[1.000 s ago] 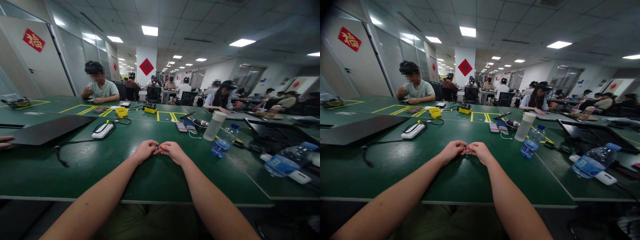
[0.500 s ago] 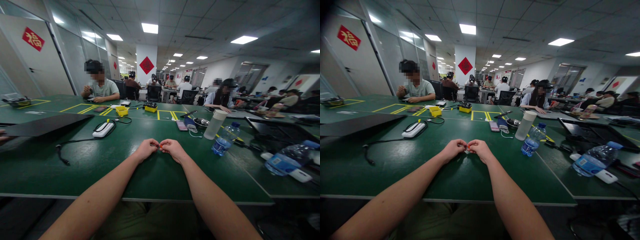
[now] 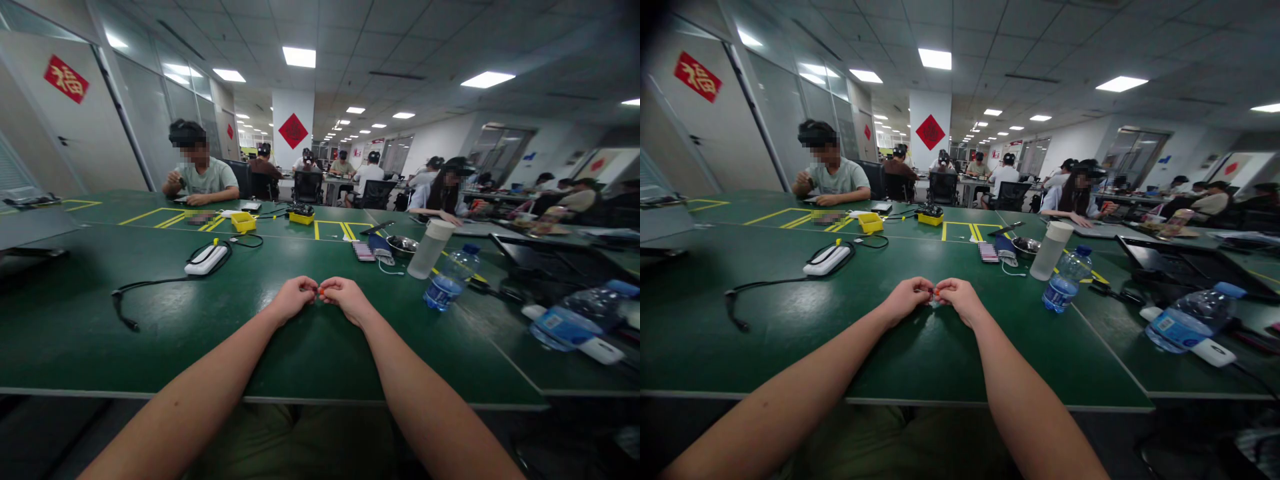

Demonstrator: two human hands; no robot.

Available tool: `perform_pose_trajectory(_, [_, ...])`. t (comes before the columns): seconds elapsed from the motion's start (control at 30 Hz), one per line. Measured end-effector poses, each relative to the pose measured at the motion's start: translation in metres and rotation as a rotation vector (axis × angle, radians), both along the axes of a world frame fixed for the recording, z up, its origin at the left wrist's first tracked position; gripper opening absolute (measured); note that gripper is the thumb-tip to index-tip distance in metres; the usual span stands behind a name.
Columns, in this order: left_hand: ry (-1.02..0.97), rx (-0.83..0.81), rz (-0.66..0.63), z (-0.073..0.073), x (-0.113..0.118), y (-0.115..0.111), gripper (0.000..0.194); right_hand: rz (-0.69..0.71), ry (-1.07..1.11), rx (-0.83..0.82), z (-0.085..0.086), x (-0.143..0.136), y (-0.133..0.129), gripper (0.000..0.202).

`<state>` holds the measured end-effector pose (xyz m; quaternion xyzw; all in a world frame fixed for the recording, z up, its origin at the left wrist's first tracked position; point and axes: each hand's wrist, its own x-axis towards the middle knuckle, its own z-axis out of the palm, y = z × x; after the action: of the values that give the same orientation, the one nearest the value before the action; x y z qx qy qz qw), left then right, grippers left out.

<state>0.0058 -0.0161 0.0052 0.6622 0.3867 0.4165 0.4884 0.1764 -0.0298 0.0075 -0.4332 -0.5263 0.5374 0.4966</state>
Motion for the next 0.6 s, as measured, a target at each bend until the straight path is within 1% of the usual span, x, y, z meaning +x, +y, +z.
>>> perform_pose_trajectory(0.1, [-0.064, -0.081, -0.034, 0.0027, 0.0007, -0.0003, 0.030, 0.022, 0.039, -0.051, 0.0006, -0.0001, -0.0012, 0.016])
perform_pose_trajectory(0.2, [-0.094, -0.144, -0.065, 0.0025, 0.0004, 0.0011, 0.027, 0.038, 0.046, -0.108, 0.0009, -0.0002, -0.0019, 0.011])
perform_pose_trajectory(0.27, [-0.098, -0.194, -0.069, 0.0012, 0.0000, 0.0022, 0.025, 0.027, 0.041, -0.134, 0.0012, -0.0001, -0.0022, 0.009])
perform_pose_trajectory(0.37, [-0.104, -0.246, -0.063, -0.0001, -0.0004, 0.0028, 0.027, -0.001, 0.043, -0.151, 0.0022, 0.0002, -0.0028, 0.006])
perform_pose_trajectory(0.5, [-0.098, -0.270, -0.065, 0.0000, 0.0001, 0.0021, 0.029, 0.004, 0.055, -0.151, 0.0026, 0.0006, -0.0032, 0.008])
perform_pose_trajectory(0.6, [-0.087, -0.257, -0.067, 0.0002, 0.0003, 0.0020, 0.030, 0.014, 0.051, -0.149, 0.0021, 0.0006, -0.0030, 0.011])
